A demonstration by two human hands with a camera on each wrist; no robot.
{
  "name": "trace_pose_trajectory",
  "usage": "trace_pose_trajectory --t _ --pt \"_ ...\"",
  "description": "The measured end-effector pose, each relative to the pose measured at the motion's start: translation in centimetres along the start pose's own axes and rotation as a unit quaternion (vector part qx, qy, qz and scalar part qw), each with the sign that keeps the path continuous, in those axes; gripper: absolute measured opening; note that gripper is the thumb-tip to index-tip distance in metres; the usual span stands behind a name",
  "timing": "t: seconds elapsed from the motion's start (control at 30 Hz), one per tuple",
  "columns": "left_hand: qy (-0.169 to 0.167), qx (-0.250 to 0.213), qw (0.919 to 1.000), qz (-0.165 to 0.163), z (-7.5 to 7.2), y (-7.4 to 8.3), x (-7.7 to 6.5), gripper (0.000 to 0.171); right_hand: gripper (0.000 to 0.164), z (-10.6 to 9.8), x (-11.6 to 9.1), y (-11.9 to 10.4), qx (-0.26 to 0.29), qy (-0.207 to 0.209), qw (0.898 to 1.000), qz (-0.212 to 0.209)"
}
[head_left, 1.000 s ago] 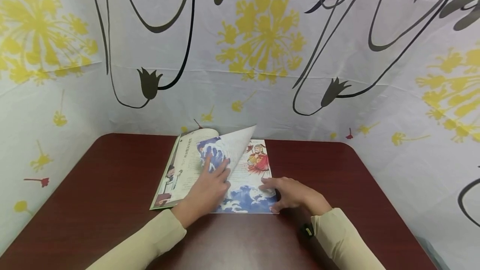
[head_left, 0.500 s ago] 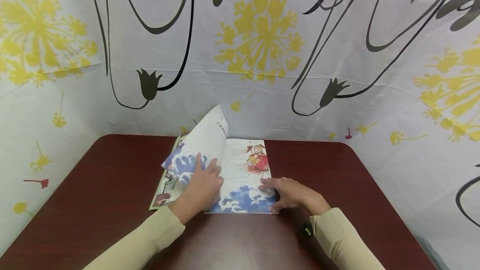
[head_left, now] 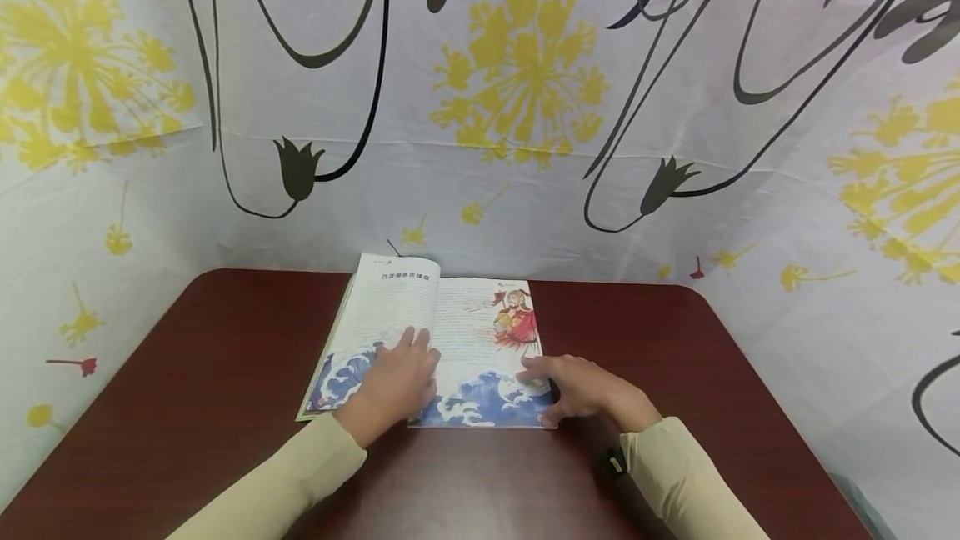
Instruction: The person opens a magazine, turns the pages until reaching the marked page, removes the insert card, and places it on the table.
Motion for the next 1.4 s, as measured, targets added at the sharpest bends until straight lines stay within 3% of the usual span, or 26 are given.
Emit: trace_pose_trajectory --t 0.23,0.47,0.63,0.77,0.93,1.2,1.4 --pt "0.002 -0.009 1.0000 -0.002 0.1 0.0 -0.2 0.020 0.064 0.0 -0.1 0.0 0.002 -0.005 1.000 -0.004" --pt "0.015 0.012 0.9998 0.010 0.2 0.1 -0.2 0.024 0.064 0.0 -0.1 0.0 -0.011 0.002 1.000 -0.022" --pt "0.021 -0.006 0.9967 0.078 0.7 0.5 -0.2 0.031 0.063 -0.1 0.0 0.0 -0.018 0.004 1.000 -0.026" --pt "-0.006 -0.037 0.9893 0.141 0.8 1.0 -0.3 0.041 0.062 -0.2 0.1 -0.1 -0.011 0.002 1.000 -0.018" --pt "-0.020 -0.038 0.9828 0.180 0.8 1.4 -0.3 0.059 0.059 -0.2 0.2 -0.1 -0.011 0.007 1.000 -0.017" --pt "0.005 -0.021 0.9811 0.192 1.3 1.2 -0.3 0.066 0.050 -0.1 0.3 0.0 -0.004 0.028 0.999 -0.034" --pt "-0.011 -0.024 0.9840 0.176 1.2 1.3 -0.2 0.061 0.048 -0.1 0.4 0.0 0.008 0.030 0.999 -0.029"
Point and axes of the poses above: each hand's wrist, its own x-axis towards the middle knuckle, its own z-axis out of the palm, y = z × x, the point moved 1 cm from there along x, towards the middle knuckle
